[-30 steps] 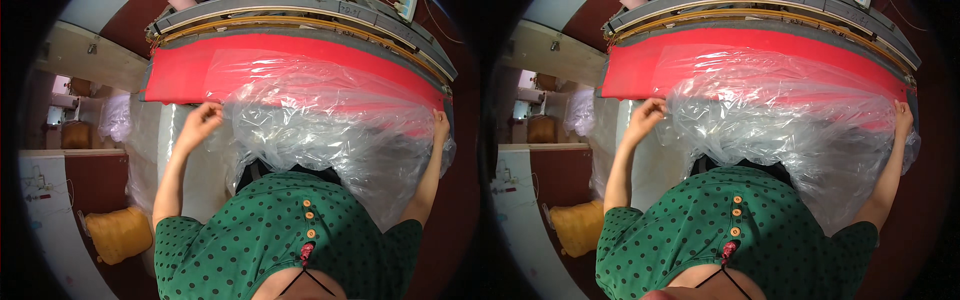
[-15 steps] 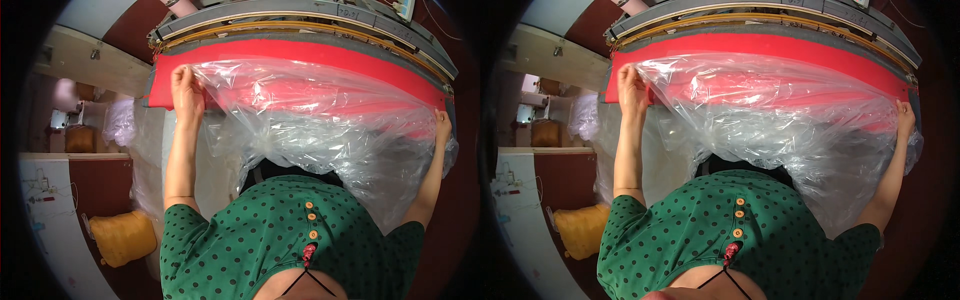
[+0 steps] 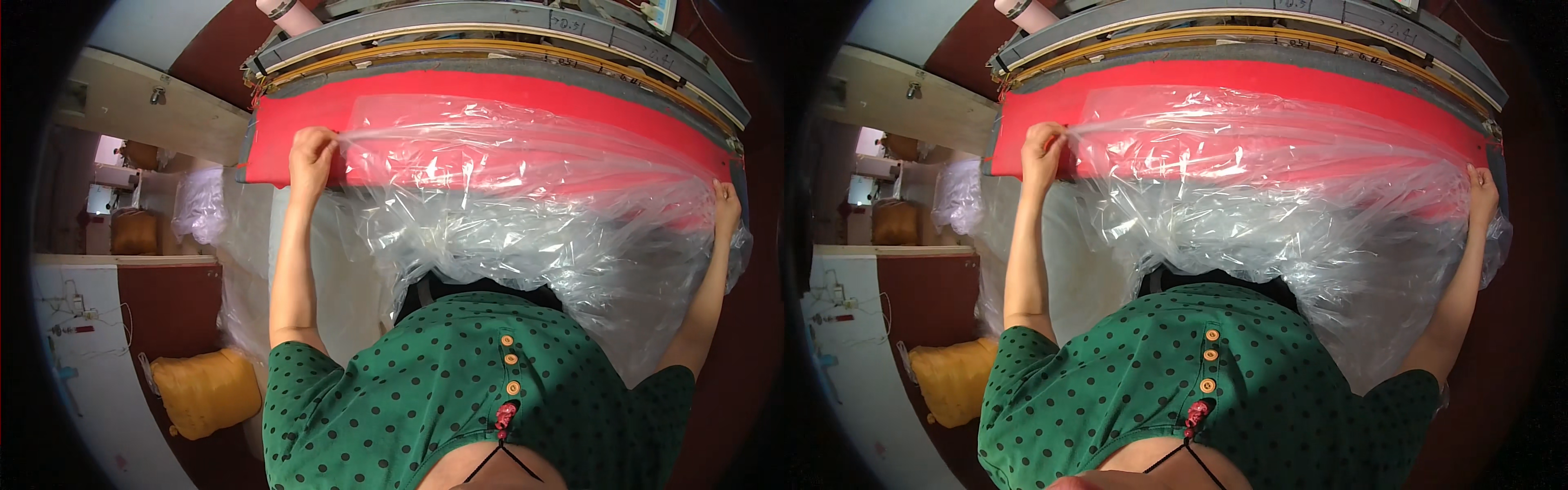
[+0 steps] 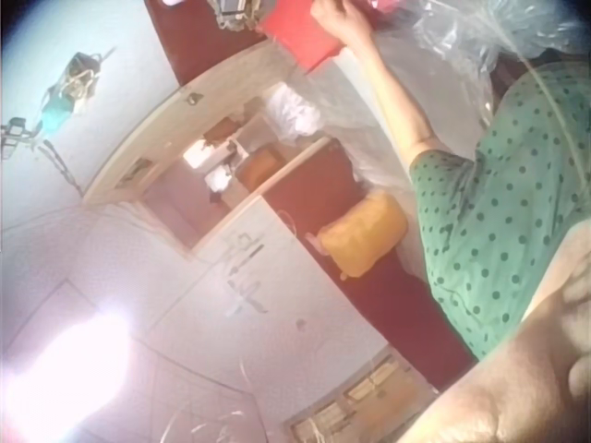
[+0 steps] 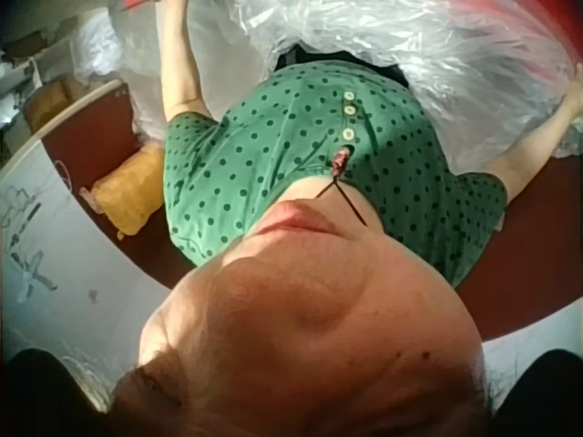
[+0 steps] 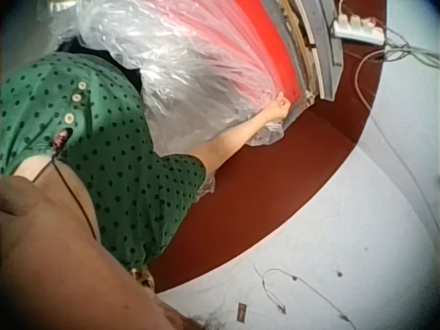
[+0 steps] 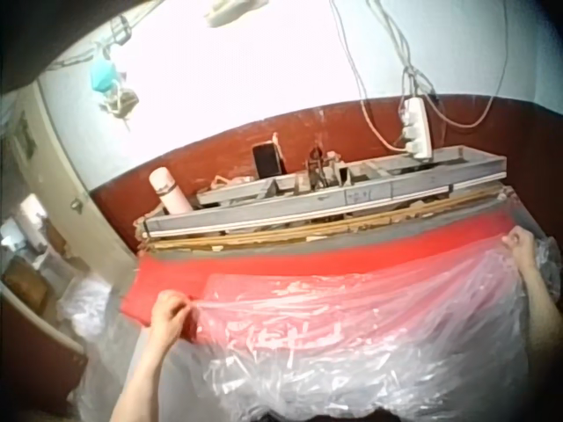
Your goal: The person wraps a red cushion in plastic film by pulling, smoothing, and tucking the transparent plastic sheet over the cushion by hand.
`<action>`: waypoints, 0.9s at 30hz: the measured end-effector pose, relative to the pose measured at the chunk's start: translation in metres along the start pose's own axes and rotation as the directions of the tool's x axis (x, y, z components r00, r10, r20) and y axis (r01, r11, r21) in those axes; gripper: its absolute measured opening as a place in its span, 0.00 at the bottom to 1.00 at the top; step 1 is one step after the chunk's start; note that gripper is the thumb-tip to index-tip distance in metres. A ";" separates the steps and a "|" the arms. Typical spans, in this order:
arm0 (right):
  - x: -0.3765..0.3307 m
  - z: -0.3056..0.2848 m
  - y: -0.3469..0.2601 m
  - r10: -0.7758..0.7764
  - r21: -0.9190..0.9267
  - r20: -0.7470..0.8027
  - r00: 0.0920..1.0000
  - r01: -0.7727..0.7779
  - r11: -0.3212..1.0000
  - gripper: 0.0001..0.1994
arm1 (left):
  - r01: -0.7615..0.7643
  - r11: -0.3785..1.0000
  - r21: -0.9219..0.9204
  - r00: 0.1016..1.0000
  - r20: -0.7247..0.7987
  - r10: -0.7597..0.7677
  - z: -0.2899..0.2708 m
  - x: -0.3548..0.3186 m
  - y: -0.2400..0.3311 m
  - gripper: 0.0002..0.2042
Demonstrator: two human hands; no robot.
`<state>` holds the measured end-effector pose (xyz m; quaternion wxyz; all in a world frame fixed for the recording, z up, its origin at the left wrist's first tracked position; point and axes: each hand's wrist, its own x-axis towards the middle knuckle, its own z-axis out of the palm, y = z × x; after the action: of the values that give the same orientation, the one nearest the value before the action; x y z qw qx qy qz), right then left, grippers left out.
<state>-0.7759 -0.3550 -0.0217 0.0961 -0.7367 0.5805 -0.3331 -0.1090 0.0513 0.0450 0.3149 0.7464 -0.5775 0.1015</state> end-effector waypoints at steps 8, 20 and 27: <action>0.002 -0.002 0.005 -0.023 -0.002 -0.016 1.000 0.023 1.000 0.16 | 0.190 0.965 0.181 0.974 0.087 -0.208 -0.007 0.045 -0.006 0.08; 0.017 0.004 0.038 0.061 0.063 -0.170 0.984 -0.051 0.997 0.15 | 0.345 0.936 0.067 0.919 -0.224 -0.323 0.086 0.067 -0.003 0.08; 0.070 0.074 -0.041 0.138 0.275 -0.433 0.891 -0.015 0.961 0.15 | 0.453 0.826 -0.336 0.689 -0.455 -0.564 0.119 0.121 -0.040 0.11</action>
<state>-0.6916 -0.4251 -0.0301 0.0704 -0.5971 0.5659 -0.5642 -0.0593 -0.1100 0.0001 0.5511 0.7831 -0.2422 0.1561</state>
